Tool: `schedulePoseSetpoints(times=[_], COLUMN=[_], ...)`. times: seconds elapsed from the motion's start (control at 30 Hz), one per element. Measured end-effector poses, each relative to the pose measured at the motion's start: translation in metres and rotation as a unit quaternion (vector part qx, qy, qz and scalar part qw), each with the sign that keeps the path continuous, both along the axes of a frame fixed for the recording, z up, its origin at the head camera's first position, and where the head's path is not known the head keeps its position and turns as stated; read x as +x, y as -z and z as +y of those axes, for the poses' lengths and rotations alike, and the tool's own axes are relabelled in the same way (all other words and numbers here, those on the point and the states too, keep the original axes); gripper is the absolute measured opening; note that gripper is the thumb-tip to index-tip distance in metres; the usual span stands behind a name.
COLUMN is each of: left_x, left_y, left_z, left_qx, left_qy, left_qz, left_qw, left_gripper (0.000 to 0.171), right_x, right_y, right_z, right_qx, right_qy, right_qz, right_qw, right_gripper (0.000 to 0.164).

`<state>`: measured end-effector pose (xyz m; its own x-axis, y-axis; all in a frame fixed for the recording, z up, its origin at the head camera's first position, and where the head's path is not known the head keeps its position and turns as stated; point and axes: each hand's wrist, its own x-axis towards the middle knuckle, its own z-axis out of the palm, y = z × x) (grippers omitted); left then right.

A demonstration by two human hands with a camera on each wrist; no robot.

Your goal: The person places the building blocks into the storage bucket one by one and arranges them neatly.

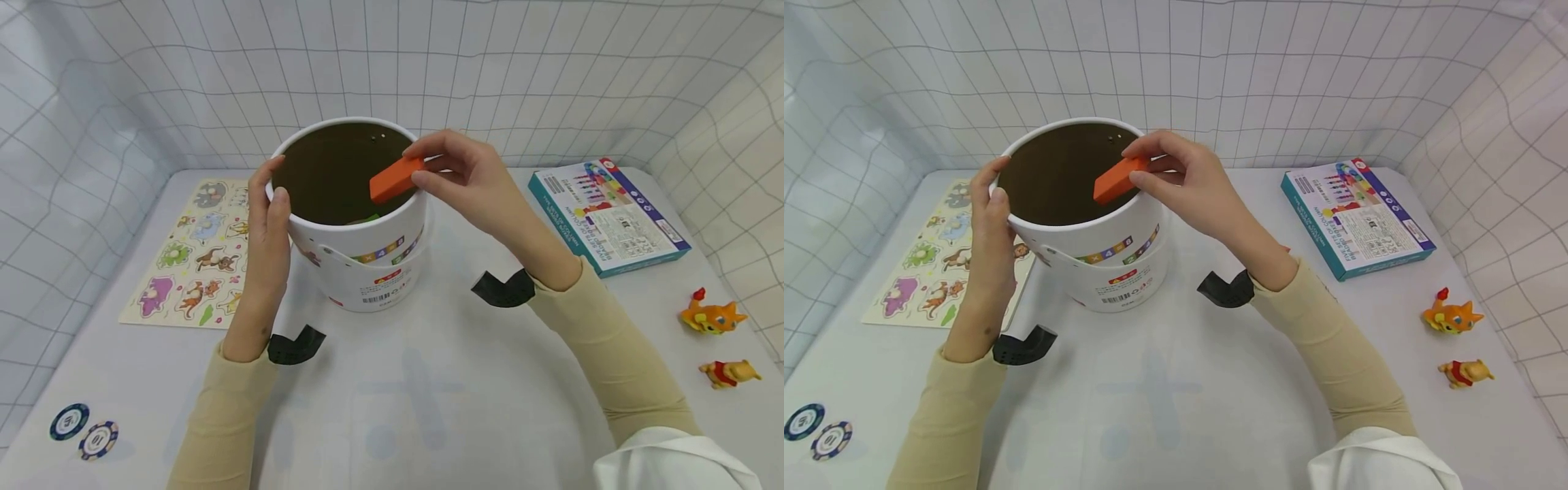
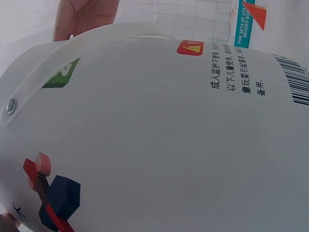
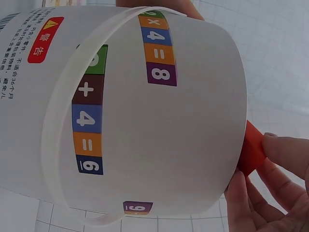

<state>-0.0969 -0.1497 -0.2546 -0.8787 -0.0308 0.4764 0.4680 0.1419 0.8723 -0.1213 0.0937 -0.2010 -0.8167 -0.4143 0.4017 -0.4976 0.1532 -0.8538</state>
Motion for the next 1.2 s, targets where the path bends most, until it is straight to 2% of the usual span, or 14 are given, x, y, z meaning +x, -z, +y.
schedulePoseSetpoints(times=[0.1, 0.4, 0.7, 0.93, 1.07, 1.2], left_x=[-0.003, -0.006, 0.000, 0.004, 0.002, -0.004], left_y=[0.003, 0.007, -0.001, -0.006, -0.003, 0.003], left_z=[-0.002, -0.005, 0.001, 0.006, 0.004, 0.000], left_qx=[0.000, 0.011, 0.020, 0.020, 0.025, 0.035], left_qy=[-0.001, 0.001, 0.011, 0.012, 0.011, 0.015], left_qz=[0.000, -0.001, 0.012, 0.020, 0.020, 0.024], left_qw=[1.0000, 0.9999, 0.9997, 0.9995, 0.9994, 0.9990], left_gripper=[0.045, 0.045, 0.045, 0.044, 0.044, 0.044], right_x=[0.009, 0.016, 0.024, 0.029, 0.039, 0.047], right_y=[-0.007, -0.008, -0.004, 0.020, 0.036, 0.059], right_z=[-0.002, -0.005, 0.001, 0.025, 0.045, 0.067], right_qx=[0.020, 0.084, 0.056, 0.036, 0.067, 0.108], right_qy=[-0.009, -0.005, 0.001, 0.024, 0.049, 0.085], right_qz=[0.013, 0.071, 0.070, 0.065, 0.051, 0.032], right_qw=[1.000, 0.994, 0.996, 0.997, 0.995, 0.990], right_gripper=[0.026, 0.025, 0.024, 0.026, 0.026, 0.024])
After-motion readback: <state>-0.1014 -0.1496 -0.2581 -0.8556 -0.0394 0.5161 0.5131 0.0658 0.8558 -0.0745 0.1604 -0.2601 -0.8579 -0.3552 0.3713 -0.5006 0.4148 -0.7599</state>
